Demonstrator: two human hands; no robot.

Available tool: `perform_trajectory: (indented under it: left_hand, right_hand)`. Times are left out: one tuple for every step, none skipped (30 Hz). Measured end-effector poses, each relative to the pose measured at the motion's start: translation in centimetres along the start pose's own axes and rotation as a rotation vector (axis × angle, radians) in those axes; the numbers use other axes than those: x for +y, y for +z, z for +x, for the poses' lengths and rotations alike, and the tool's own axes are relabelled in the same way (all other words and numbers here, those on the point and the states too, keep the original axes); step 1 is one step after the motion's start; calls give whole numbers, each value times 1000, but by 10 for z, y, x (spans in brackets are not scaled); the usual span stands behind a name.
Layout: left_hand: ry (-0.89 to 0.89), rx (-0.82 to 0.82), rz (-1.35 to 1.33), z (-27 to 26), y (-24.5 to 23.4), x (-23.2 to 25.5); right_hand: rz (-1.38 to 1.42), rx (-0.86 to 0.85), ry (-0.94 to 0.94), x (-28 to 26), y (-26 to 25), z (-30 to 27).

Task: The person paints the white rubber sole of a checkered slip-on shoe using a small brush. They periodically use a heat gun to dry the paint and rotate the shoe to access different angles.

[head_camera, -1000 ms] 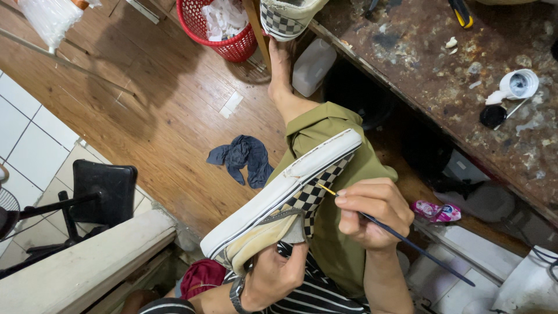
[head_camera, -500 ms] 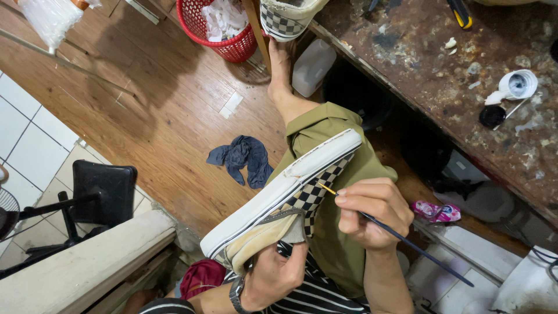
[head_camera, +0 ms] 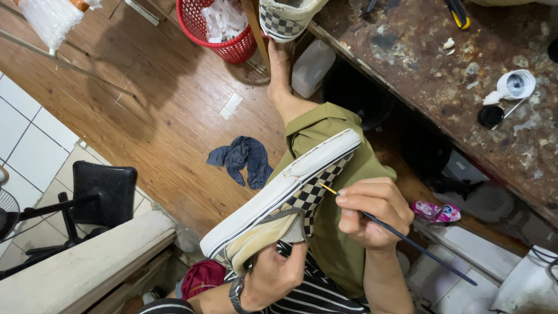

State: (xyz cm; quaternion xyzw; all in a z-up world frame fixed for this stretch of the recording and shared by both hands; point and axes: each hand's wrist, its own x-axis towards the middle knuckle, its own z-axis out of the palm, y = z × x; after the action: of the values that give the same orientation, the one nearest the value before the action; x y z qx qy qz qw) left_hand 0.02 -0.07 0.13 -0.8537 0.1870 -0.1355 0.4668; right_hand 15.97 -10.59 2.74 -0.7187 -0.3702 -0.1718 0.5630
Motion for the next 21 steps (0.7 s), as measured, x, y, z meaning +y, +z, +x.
perform_trajectory:
  left_hand:
    - [47,-4,70,-1,1,1]
    - [95,-8,140,-2,1,3]
    - [95,-8,139,-2,1,4]
    - [-90,-40,-239,-1,0,6]
    - [-274,-76,-616,-1,0,7]
    - [-274,-76,-616,-2,0,6]
    - [-112,-43,-278,-2,1,5]
    - [51,-14,59,-3,1,4]
    - [51,-15,59,-2,2,3]
    - [46,19,33,-1,3,1]
    - [41,54,7,-1,4,-1]
    - [42,54,6,-1,2,2]
    - [-128,18,-300,-1,1,5]
    - [-298,-23,-606,-2,0,7]
    - [-298,-23,-606,-2,0,8]
    - [-133,-17,-273,-3,0,9]
    - [33,-15,61,-4,0,9]
    - [33,-14,61,-3,1,8]
    - [24,-3,21,-3,2,7]
    - [15,8,-20,-3,3,6]
    - [16,8,-21,-1,2,1]
  right_hand:
    - [-1,2,7,0,0,-1]
    - [-2,3,14,0,-1,-2]
    - [-2,3,14,0,-1,-1]
    - [5,-2,9,0,-1,0]
    - [12,-7,4,1,0,1]
    - [12,-6,4,0,0,1]
    - [14,-5,-4,0,0,1]
    - [16,-4,-12,0,0,1]
    - [17,-4,-12,0,0,2]
    - [23,-2,-12,0,0,2]
    - [29,0,-12,0,0,2]
    - [29,0,-11,0,0,1]
    - [20,10,6,0,0,-1]
    - [10,20,23,1,0,-2]
    - [10,20,23,1,0,-2]
    - [9,22,18,1,0,-1]
    - [9,25,13,1,0,-1]
    - [9,25,12,0,0,0]
    - [17,15,-4,0,0,2]
    - [25,5,-20,-1,0,3]
    - [25,5,-19,0,0,1]
